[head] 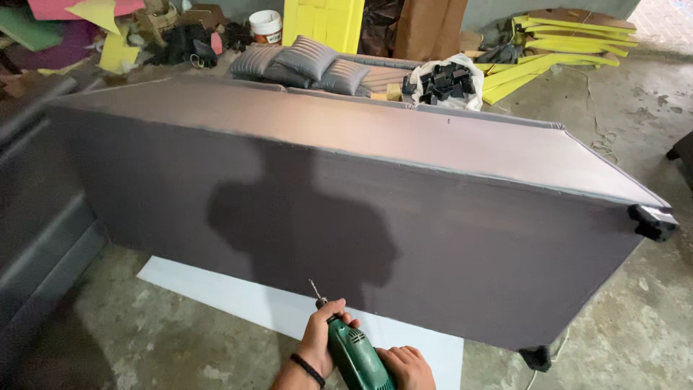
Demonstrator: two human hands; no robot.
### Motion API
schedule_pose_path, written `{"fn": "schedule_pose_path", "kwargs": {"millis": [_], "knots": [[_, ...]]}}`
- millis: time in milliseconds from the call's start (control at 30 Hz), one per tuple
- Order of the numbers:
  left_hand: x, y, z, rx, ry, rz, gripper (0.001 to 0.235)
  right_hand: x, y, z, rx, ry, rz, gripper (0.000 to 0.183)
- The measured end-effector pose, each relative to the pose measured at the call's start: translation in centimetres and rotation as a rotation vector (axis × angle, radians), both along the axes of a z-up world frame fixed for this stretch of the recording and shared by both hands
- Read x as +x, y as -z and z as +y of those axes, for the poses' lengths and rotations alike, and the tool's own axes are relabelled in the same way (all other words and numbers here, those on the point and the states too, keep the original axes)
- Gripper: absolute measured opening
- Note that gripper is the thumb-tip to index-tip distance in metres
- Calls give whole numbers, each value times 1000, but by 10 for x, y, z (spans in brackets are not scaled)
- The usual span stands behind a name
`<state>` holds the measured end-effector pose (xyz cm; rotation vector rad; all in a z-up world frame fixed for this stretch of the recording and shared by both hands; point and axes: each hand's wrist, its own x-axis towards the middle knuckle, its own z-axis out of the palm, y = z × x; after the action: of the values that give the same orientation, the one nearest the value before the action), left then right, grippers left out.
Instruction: The person uses a corded drill to drive screws into the underside of a gray upholstered sofa frame. They attach black plastic feet to the frame, then place a blue-handled screwdriver on a nearby gray chair. The person continues drilling additional screws into the sofa base while another person assists by handing over parts.
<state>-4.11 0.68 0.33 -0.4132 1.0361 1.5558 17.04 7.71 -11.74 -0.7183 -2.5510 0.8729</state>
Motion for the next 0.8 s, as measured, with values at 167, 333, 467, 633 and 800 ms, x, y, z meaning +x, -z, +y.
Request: {"fn": "schedule_pose_path", "kwargs": {"millis": [167, 333, 467, 633, 800], "knots": [[-50, 25, 15, -21, -4, -16, 25, -45, 1, 18, -13, -38, -40, 36], [-123, 43, 65, 118, 29, -79, 23, -120, -42, 37, -32, 26, 2, 44], [-182, 23, 103, -43, 210, -33, 21, -178, -92, 48, -124, 103, -62, 65], [-223, 6, 143, 46, 355, -55, 25, -221, -115, 52, -132, 255, -56, 51], [-228, 7, 172, 91, 428, -106, 24, -233, -111, 61, -154, 362, -135, 67]]}}
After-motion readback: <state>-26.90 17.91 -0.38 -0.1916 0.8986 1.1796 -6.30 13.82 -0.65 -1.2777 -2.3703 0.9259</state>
